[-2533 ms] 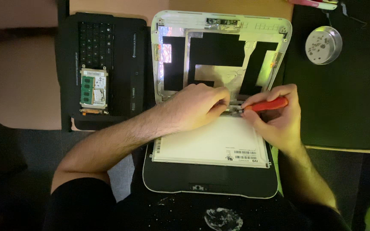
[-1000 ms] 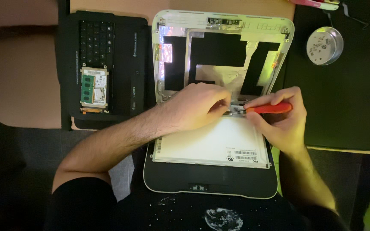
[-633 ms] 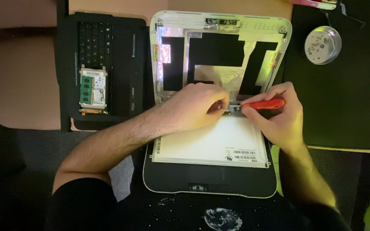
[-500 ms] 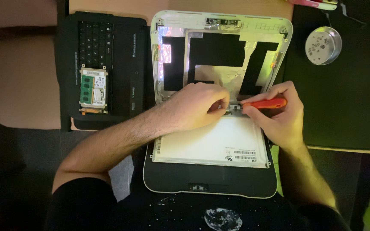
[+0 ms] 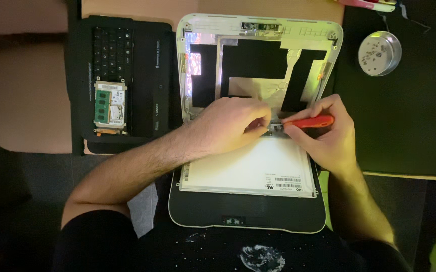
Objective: The person uses a screwdriver to remove screws from the bezel and screen assembly of a disassembled laptop. They then detach the bezel and remove the screen panel, placing it on the table.
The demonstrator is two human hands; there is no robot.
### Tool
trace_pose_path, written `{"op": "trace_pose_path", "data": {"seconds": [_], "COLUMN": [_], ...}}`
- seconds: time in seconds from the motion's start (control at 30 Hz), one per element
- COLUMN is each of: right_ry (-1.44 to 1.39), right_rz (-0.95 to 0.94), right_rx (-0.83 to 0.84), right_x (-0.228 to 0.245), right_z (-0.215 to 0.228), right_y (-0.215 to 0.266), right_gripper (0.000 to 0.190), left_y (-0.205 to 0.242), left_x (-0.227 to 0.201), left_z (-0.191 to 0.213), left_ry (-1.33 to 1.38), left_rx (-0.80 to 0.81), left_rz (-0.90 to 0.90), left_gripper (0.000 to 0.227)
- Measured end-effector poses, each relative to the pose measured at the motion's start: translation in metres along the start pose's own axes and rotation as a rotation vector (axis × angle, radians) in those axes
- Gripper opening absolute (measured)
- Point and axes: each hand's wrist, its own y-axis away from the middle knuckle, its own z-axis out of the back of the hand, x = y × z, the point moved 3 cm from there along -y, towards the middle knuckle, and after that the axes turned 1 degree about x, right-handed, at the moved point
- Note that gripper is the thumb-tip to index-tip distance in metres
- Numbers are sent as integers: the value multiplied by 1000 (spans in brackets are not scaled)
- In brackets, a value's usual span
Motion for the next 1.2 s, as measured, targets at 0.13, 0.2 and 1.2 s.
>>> {"op": "trace_pose_path", "data": {"seconds": [0.13,0.2,1.2], "right_ry": [12,-152,696], "right_rz": [24,-77,218], "right_rx": [10,3,63], "right_x": [-10,-12,-18], "right_z": [-1,0,65], "right_y": [0,2,27], "right_gripper": [54,52,27], "left_y": [0,1,150], "left_x": [0,2,41], "left_z": [1,-2,32], "left_ry": [15,-1,-96], "left_rx": [6,-7,-360], "left_rz": [-15,-21,-153], "left_gripper": [9,9,39]}}
